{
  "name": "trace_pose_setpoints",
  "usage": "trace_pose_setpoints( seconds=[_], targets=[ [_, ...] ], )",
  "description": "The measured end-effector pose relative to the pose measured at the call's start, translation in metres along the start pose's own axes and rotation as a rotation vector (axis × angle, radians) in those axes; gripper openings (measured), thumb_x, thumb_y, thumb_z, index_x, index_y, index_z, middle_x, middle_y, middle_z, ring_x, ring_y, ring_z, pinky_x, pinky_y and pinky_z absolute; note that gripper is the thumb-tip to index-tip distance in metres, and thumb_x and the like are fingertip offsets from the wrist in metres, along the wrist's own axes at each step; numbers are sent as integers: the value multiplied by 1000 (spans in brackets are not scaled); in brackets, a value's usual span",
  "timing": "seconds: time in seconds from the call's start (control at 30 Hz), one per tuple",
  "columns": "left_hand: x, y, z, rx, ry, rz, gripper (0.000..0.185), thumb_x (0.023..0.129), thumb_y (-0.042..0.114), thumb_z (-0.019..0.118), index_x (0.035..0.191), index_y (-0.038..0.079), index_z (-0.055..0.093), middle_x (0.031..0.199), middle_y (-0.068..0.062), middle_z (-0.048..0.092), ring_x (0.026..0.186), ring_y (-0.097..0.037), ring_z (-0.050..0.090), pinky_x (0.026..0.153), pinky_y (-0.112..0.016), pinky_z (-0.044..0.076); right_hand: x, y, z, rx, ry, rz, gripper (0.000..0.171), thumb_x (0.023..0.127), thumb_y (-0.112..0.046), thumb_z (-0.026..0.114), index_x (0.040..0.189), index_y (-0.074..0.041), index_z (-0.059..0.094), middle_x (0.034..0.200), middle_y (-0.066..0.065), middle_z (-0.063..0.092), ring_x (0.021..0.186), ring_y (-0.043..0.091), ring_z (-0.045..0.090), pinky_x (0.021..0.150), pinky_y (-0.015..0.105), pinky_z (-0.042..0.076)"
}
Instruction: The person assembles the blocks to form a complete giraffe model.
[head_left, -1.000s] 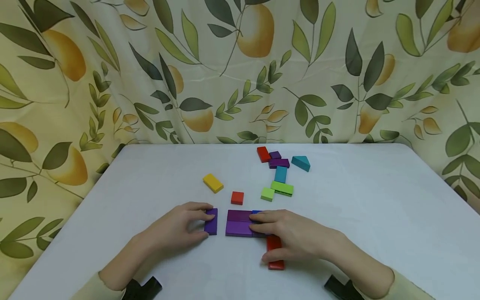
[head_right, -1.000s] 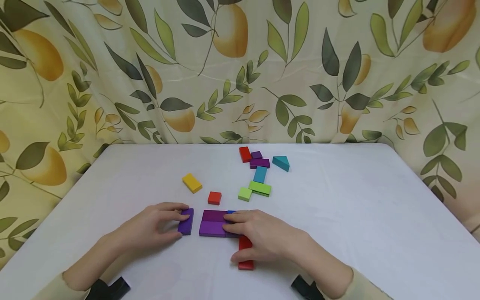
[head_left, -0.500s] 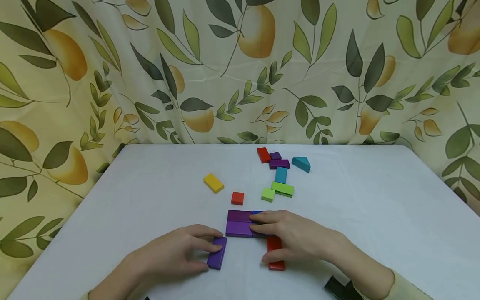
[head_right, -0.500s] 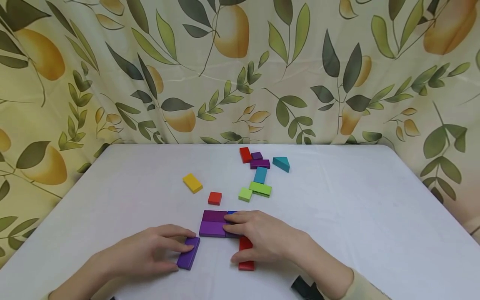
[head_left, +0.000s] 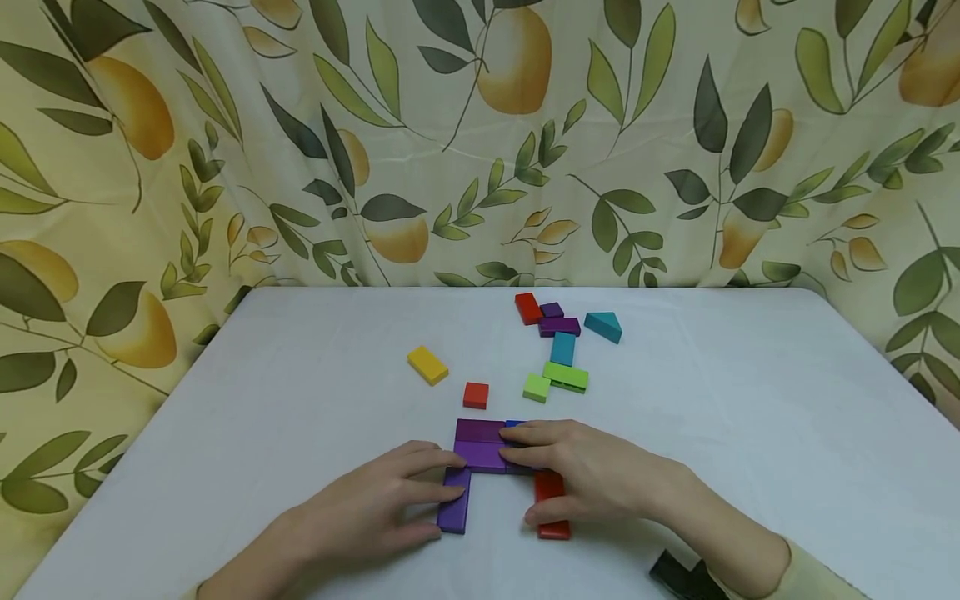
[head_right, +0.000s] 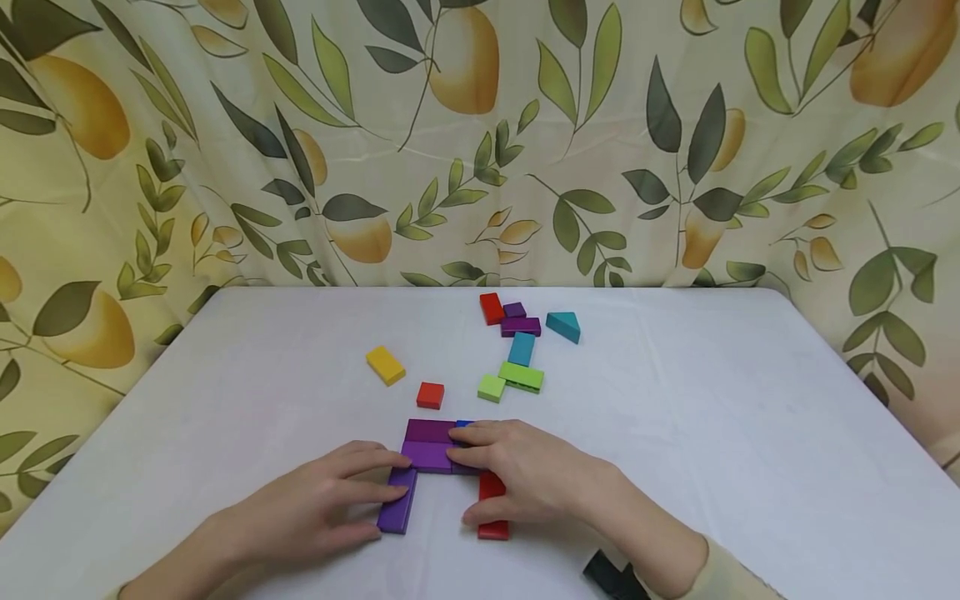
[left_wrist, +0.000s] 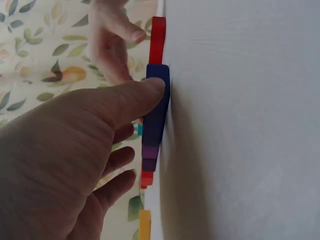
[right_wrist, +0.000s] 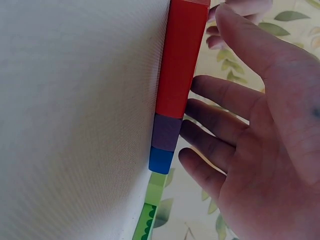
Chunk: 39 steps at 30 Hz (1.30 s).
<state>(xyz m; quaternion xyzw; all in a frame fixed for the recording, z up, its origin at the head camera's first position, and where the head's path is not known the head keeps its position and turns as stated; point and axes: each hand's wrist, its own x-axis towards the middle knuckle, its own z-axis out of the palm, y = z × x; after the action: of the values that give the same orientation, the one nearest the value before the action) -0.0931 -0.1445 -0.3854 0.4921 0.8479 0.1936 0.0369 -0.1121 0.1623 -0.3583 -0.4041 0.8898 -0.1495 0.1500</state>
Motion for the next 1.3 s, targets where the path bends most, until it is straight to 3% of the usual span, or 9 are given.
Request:
trace_pose_setpoints(
  seconds=[0.53,1.3],
  targets=[
    [7,3,5,15,-33,-24,43,97,34,69,137,17,66,147,3,52,136,-15,46,107,-36,44,-1,0,0,1,-1,-1,70,89,-59,69,146,-19,57,155,-1,45,140,23,42,108,45,42],
    [7,2,6,-8,-19,-35,45,96,37,70,137,18,65,145,5,53,135,-15,46,106,-35,45,0,0,0,7,5,0,67,90,-55,71,146,-20,58,154,-1,46,140,22,43,108,45,43]
  ],
)
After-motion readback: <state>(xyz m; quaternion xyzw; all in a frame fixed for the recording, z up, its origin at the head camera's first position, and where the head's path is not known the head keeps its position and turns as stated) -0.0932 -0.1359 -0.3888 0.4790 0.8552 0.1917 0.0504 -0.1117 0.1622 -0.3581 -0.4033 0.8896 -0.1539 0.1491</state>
